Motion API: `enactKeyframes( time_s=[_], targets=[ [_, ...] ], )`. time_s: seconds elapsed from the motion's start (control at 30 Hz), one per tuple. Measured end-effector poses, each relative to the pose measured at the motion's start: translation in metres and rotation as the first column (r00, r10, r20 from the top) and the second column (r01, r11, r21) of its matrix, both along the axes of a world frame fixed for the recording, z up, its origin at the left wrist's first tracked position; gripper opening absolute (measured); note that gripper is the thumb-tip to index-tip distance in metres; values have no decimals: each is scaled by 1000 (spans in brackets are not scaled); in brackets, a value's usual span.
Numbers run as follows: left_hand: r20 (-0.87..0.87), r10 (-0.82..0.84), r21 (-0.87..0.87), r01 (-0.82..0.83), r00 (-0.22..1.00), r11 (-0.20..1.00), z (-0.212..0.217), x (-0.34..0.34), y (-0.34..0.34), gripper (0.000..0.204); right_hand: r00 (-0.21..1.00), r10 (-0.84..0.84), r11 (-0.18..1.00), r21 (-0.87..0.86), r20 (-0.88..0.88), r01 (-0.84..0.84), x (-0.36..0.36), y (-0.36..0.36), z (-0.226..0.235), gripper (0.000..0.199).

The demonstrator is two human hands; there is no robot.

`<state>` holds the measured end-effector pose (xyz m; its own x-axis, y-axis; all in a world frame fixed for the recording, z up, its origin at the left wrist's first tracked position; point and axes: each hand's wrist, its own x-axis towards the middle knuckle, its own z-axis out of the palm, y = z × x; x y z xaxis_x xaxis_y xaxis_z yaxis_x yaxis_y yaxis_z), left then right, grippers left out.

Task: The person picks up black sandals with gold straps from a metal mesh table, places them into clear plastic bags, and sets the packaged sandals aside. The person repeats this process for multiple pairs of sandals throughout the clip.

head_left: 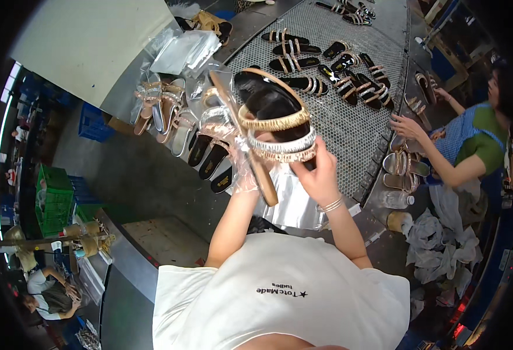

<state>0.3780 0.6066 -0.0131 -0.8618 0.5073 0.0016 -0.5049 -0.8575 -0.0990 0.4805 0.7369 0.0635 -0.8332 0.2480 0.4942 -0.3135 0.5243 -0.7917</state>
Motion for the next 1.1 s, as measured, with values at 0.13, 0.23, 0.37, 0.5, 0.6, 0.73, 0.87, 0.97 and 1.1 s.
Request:
enactKeyframes(
  time_s=[0.13, 0.23, 0.37, 0.5, 0.6, 0.73, 0.87, 0.97, 1.1],
  targets=[
    [-196, 107, -109, -130, 975, 985, 21, 23, -10, 40, 949, -221, 874, 386, -225, 295, 3, 16, 32, 38],
    [-103, 100, -373, -131, 990, 919, 20, 42, -14, 43, 922, -281, 793, 476, -268, 380, 2, 27, 37, 40],
    [-17, 56, -538, -57, 998, 841, 8, 50, -22, 41, 907, -323, 744, 520, -271, 420, 3, 27, 39, 43],
    [-144, 79, -588, -149, 986, 795, -11, 49, -30, 40, 924, -315, 786, 486, -219, 383, 4, 22, 40, 41],
    [-277, 103, -659, -267, 955, 703, -5, 54, -30, 37, 985, -172, 972, 159, -31, 174, 3, 18, 29, 38],
    [-273, 128, -635, -278, 954, 720, -17, 73, -38, 54, 973, 196, 936, -319, 119, -149, 4, -14, -13, 44],
    [-185, 198, -843, -259, 963, 472, -38, 109, -69, 58, 960, 119, 967, 191, 255, -170, 24, -66, -91, 66],
    [-97, 298, -882, -221, 950, 416, -58, 149, -114, 48, 787, 451, 869, -3, 421, -496, 46, -91, -129, 84],
    [154, 486, -859, -127, 860, 496, -53, 193, -191, 43, 637, 665, 736, -197, 391, -648, 38, -85, -146, 69]
  ],
)
